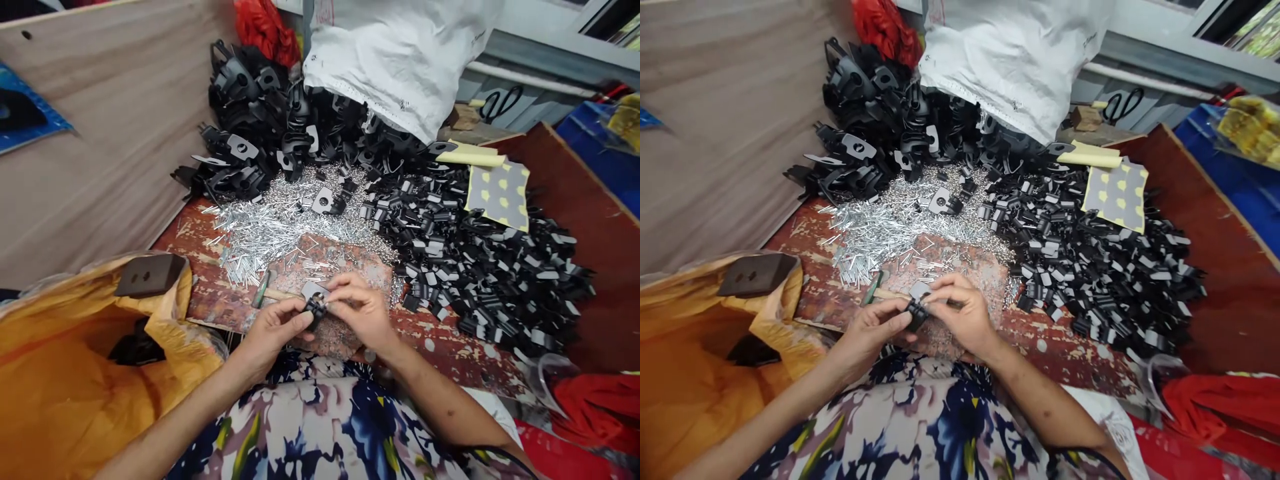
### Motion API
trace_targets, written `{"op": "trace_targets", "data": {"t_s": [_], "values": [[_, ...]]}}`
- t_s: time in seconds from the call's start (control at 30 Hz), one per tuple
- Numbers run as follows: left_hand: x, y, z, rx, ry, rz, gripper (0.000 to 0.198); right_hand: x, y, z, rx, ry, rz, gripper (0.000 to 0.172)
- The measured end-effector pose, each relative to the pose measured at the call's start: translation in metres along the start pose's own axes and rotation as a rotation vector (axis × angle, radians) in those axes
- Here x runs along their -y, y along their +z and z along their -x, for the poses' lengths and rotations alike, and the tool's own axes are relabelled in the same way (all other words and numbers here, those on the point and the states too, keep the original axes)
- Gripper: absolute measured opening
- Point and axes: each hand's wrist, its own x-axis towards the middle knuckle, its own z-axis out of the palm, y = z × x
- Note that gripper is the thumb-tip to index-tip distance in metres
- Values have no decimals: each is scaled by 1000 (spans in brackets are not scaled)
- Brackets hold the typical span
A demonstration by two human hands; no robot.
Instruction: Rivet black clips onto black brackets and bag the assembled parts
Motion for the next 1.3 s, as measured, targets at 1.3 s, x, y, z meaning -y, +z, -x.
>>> {"op": "trace_targets", "data": {"t_s": [1.3], "values": [[-5,-12,4,-143,74,378,33,24,41,-17,88,-145,89,7]]}}
